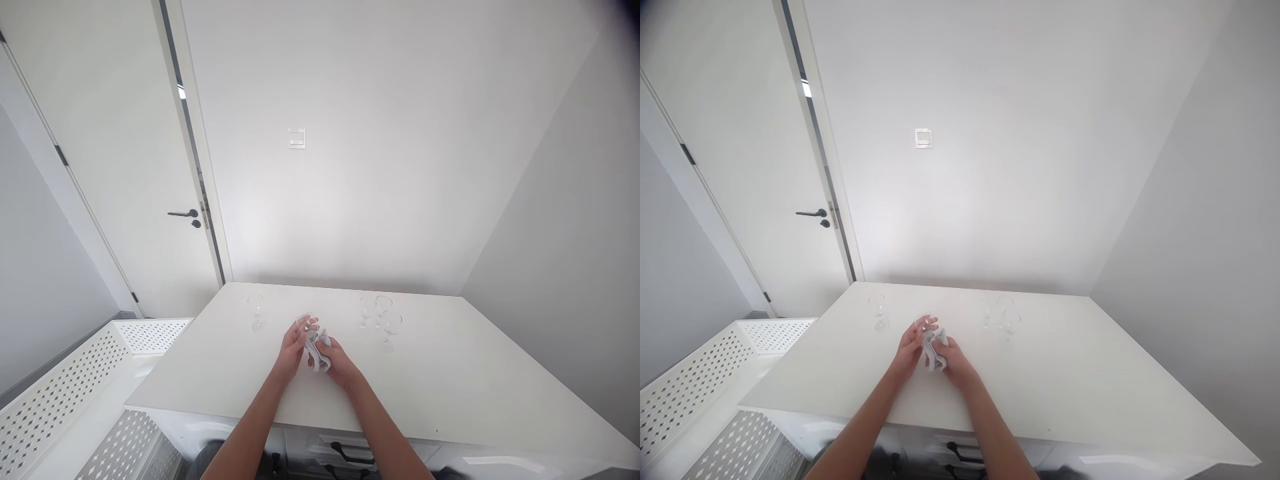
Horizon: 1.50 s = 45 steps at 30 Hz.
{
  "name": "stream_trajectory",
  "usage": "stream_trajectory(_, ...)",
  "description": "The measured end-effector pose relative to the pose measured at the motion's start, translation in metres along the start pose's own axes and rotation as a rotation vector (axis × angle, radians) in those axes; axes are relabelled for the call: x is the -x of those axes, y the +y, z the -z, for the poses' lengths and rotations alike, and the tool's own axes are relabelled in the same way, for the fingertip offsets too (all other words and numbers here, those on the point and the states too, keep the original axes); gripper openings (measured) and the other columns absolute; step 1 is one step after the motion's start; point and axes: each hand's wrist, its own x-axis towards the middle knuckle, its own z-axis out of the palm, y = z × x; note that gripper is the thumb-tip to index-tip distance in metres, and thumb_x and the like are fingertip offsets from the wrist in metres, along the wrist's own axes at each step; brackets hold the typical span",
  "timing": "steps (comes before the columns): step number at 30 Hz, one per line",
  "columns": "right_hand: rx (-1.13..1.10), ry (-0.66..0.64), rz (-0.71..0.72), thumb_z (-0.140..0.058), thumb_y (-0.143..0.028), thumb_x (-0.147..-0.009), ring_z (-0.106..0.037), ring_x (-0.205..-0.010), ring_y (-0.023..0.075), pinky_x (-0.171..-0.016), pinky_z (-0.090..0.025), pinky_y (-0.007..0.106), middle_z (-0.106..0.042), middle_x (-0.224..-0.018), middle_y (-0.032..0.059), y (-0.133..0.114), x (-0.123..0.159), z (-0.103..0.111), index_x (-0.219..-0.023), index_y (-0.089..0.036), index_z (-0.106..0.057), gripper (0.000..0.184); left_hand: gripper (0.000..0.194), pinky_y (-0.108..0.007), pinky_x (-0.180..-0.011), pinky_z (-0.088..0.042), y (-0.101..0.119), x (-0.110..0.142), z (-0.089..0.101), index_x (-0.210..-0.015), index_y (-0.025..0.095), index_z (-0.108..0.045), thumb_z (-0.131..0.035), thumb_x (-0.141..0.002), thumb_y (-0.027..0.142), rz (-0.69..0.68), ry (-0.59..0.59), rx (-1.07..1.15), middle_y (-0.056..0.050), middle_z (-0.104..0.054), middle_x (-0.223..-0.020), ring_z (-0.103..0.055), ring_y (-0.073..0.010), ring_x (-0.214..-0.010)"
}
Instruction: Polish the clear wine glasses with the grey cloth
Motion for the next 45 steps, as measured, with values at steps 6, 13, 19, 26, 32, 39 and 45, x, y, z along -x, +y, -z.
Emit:
stream_trajectory(6,0.505,0.251,0.246,-0.070,-0.058,-0.081,-0.055,-0.076,0.0210,-0.074,-0.044,0.034,-0.066,-0.084,0.0047,0.008,-0.006,-0.011,-0.098,-0.020,-0.063,0.042,0.061,-0.047,-0.103,-0.050,-0.005,-0.007,0.007,-0.126,0.021,-0.065,-0.088,-0.072,0.040,-0.127,0.218,-0.134,-0.016,-0.067,-0.133,-0.064,-0.0321,-0.121)
stream_trajectory(13,0.123,0.042,0.144,-0.043,-0.070,-0.095,-0.056,-0.085,0.0201,-0.083,-0.045,0.035,-0.066,-0.092,0.0055,0.001,-0.002,-0.014,-0.100,-0.019,-0.068,0.057,0.060,-0.040,-0.099,-0.052,-0.004,-0.007,0.009,-0.127,0.023,-0.066,-0.086,-0.074,0.043,-0.101,0.212,-0.085,-0.015,-0.064,-0.139,-0.061,-0.0310,-0.125)
stream_trajectory(19,0.165,-0.044,0.126,-0.067,-0.064,-0.086,-0.052,-0.079,0.0157,-0.074,-0.041,0.028,-0.063,-0.088,0.0012,-0.002,-0.001,-0.011,-0.099,-0.019,-0.067,0.048,0.055,-0.033,-0.085,-0.053,-0.006,-0.005,0.012,-0.125,0.023,-0.068,-0.085,-0.075,0.039,-0.074,0.211,-0.069,-0.011,-0.070,-0.121,-0.068,-0.0231,-0.103)
stream_trajectory(26,0.187,-0.129,0.009,-0.072,-0.063,-0.081,-0.052,-0.071,0.0152,-0.066,-0.040,0.027,-0.059,-0.079,0.0018,-0.002,0.002,-0.005,-0.091,-0.016,-0.064,0.048,0.057,-0.040,-0.093,-0.052,-0.009,-0.005,0.008,-0.123,0.019,-0.068,-0.086,-0.073,0.040,-0.062,0.184,-0.131,-0.014,-0.071,-0.121,-0.068,-0.0288,-0.110)
stream_trajectory(32,0.380,-0.042,0.197,-0.072,-0.058,-0.082,-0.050,-0.076,0.0157,-0.070,-0.040,0.028,-0.061,-0.085,0.0015,0.000,0.000,-0.010,-0.098,-0.017,-0.065,0.044,0.054,-0.045,-0.097,-0.052,-0.007,-0.005,0.003,-0.122,0.018,-0.067,-0.082,-0.077,0.044,-0.110,0.253,-0.214,-0.016,-0.072,-0.123,-0.069,-0.0310,-0.110)
stream_trajectory(39,0.455,0.106,0.189,-0.072,-0.050,-0.084,-0.050,-0.073,0.0149,-0.068,-0.039,0.028,-0.061,-0.081,0.0020,0.008,-0.003,-0.010,-0.090,-0.018,-0.065,0.034,0.055,-0.045,-0.097,-0.053,-0.004,-0.002,0.000,-0.125,0.020,-0.066,-0.082,-0.078,0.044,-0.081,0.222,-0.248,-0.016,-0.070,-0.130,-0.067,-0.0320,-0.116)
stream_trajectory(45,0.067,-0.002,0.028,-0.074,-0.055,-0.080,-0.058,-0.064,0.0167,-0.063,-0.044,0.030,-0.062,-0.072,0.0021,-0.002,0.001,-0.006,-0.087,-0.017,-0.063,0.040,0.054,-0.047,-0.104,-0.048,-0.001,-0.003,-0.001,-0.128,0.019,-0.067,-0.077,-0.083,0.047,-0.075,0.151,-0.155,-0.017,-0.068,-0.134,-0.066,-0.0317,-0.118)
